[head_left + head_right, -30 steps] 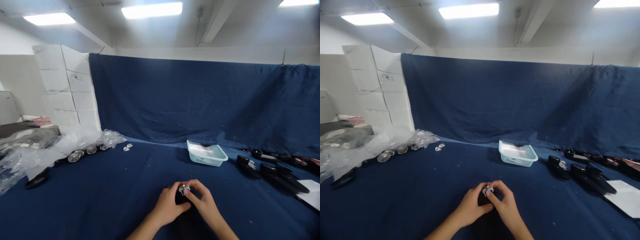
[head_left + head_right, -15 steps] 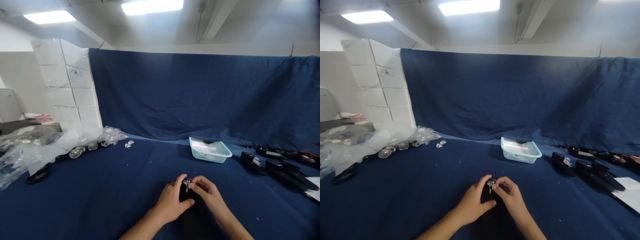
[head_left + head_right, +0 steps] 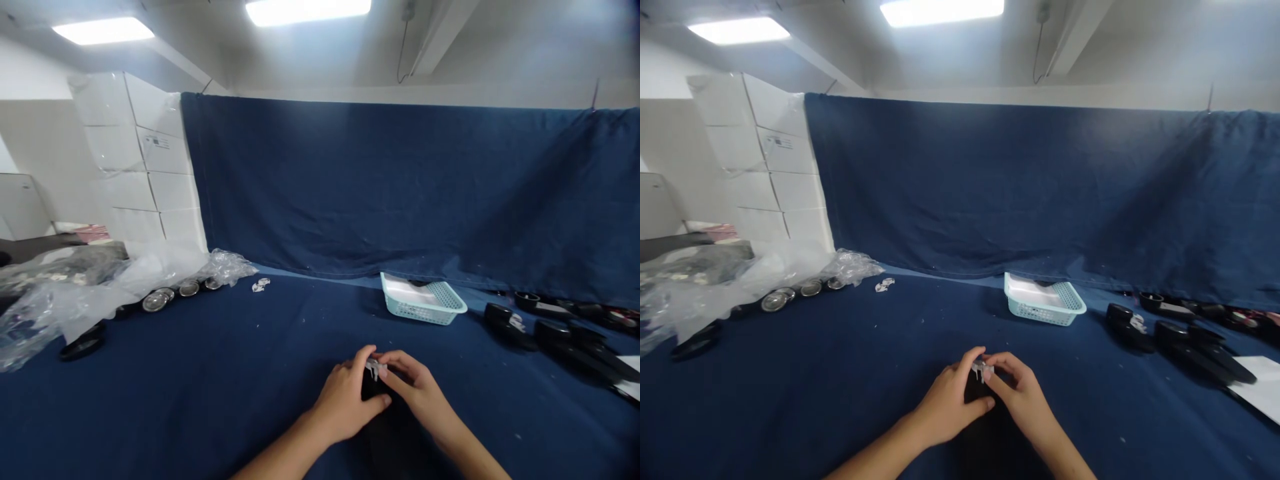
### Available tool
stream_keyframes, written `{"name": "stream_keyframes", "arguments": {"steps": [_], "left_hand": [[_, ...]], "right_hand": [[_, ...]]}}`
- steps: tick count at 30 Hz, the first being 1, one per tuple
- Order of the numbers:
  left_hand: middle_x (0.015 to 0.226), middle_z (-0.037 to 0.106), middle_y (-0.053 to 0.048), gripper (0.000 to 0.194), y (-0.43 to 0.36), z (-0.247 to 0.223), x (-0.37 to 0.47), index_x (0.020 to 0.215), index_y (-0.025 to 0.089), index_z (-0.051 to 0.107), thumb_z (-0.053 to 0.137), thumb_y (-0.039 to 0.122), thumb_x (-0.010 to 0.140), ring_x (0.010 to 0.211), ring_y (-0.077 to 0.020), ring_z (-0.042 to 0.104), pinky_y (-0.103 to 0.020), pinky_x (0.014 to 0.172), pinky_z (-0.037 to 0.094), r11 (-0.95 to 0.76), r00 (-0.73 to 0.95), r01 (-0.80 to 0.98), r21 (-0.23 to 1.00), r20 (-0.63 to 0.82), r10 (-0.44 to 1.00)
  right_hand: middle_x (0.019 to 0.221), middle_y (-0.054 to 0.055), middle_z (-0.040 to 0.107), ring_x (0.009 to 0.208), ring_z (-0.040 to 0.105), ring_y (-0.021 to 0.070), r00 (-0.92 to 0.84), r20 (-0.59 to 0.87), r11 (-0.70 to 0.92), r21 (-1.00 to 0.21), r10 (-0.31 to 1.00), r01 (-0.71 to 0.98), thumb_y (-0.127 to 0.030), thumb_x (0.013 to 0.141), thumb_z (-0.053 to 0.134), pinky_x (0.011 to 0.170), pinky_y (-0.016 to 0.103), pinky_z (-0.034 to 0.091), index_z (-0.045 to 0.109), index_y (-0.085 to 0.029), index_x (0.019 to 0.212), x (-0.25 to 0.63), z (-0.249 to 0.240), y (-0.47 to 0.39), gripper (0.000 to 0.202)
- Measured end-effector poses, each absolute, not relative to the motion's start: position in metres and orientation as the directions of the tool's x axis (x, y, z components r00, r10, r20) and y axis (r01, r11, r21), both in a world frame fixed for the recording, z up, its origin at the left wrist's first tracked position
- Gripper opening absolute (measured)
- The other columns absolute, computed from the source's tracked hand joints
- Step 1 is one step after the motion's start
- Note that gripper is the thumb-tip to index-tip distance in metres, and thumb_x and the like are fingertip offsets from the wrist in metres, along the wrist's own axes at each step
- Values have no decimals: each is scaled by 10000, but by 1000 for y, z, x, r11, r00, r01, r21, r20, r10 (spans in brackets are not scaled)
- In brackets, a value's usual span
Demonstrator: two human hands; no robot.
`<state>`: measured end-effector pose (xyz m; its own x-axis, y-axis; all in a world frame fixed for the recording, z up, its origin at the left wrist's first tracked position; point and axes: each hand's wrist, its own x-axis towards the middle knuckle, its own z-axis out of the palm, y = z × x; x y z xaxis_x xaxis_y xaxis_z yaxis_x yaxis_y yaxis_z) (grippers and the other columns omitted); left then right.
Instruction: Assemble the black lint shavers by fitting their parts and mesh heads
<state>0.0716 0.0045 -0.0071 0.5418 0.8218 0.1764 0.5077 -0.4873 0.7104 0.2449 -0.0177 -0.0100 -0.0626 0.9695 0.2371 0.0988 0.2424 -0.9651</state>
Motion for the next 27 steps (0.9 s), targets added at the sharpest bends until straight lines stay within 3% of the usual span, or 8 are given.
{"name": "stream_keyframes", "arguments": {"steps": [7, 12, 19, 27], "left_hand": [[1300, 579, -91, 774, 5, -12, 72, 1419, 266, 307, 689, 357, 752, 1183, -285, 540, -415, 1006, 396, -494, 535, 498, 713, 196, 822], [1256, 583, -72, 690, 2, -11, 73, 1300, 253, 373, 721, 313, 706, 1106, -281, 580, -395, 942, 449, -457, 469, 495, 739, 216, 857], [1377, 461, -44, 436, -7, -12, 74, 1073, 279, 504, 705, 189, 697, 1082, -274, 600, -399, 929, 466, -509, 389, 522, 684, 340, 856], [1272, 526, -44, 403, -3, -13, 75, 1010, 266, 535, 727, 183, 666, 1080, -261, 587, -379, 961, 453, -513, 379, 470, 718, 361, 852]], "right_hand": [[1095, 64, 701, 1074, 615, 275, -96, 265, 282, -901, 960, 330, -429, 820, 641, 937, 382, 452, 704, -239, 927, 257, -15, -17, 227], [1139, 71, 689, 1095, 607, 275, -97, 324, 332, -829, 941, 449, -399, 822, 641, 938, 388, 452, 719, -255, 938, 261, -17, -19, 200], [1106, 84, 702, 1087, 615, 290, -114, 358, 371, -823, 927, 429, -399, 819, 636, 963, 416, 457, 726, -250, 923, 256, -10, -22, 202], [1088, 83, 699, 1075, 617, 280, -146, 383, 406, -793, 912, 455, -373, 851, 608, 954, 413, 468, 725, -269, 1005, 257, -10, -22, 220]]}}
